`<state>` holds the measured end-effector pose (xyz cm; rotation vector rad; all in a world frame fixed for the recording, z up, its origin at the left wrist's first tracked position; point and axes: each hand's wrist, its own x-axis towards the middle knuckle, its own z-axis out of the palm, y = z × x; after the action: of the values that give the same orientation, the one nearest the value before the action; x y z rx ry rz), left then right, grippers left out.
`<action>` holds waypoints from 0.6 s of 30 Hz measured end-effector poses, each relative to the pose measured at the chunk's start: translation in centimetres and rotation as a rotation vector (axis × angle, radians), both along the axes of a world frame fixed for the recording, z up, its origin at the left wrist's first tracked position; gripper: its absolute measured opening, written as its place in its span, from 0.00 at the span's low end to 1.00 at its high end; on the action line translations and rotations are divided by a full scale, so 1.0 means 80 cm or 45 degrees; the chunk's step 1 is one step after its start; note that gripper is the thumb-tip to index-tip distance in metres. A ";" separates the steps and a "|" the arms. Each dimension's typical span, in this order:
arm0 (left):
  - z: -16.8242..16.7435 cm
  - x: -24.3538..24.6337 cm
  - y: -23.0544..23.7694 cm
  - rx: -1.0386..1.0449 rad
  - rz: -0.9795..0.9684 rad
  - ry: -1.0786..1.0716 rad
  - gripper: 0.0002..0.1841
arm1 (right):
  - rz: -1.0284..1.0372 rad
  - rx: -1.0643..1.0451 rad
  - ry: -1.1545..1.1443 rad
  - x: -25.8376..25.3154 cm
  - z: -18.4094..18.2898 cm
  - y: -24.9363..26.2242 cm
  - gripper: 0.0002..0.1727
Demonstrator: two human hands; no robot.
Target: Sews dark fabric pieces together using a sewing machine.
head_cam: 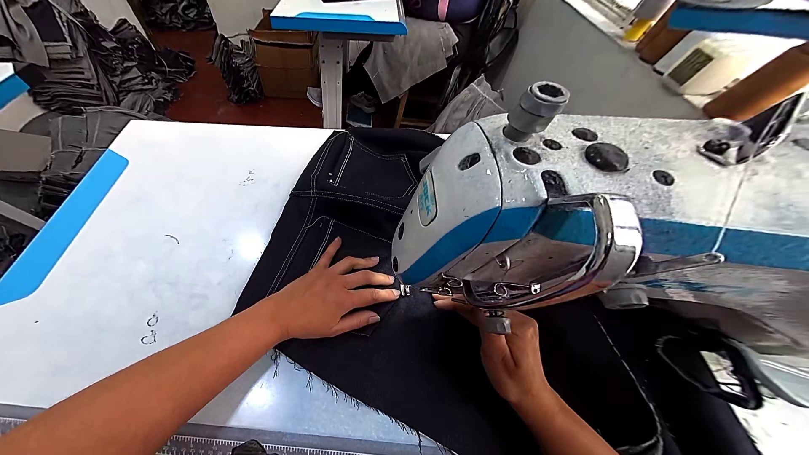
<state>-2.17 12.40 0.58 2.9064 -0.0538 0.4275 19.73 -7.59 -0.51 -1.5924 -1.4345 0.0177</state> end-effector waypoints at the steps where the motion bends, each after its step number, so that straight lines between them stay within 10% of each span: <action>1: 0.000 0.000 0.000 0.002 0.002 0.000 0.23 | -0.025 0.005 0.022 0.000 0.000 0.002 0.31; 9: 0.001 0.001 0.000 0.014 -0.008 -0.010 0.23 | 0.018 -0.109 0.022 -0.002 0.017 0.000 0.28; 14: 0.003 0.001 0.001 0.031 0.001 -0.003 0.22 | -0.362 -0.175 -0.626 -0.001 0.045 -0.085 0.20; 18: 0.033 0.014 0.027 0.181 -0.201 0.134 0.22 | -0.602 -0.561 -0.511 -0.012 0.048 -0.150 0.37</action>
<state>-1.09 14.59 3.22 3.0284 -0.3077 0.2533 18.78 -19.56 3.35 -2.3755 -1.3696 -0.2953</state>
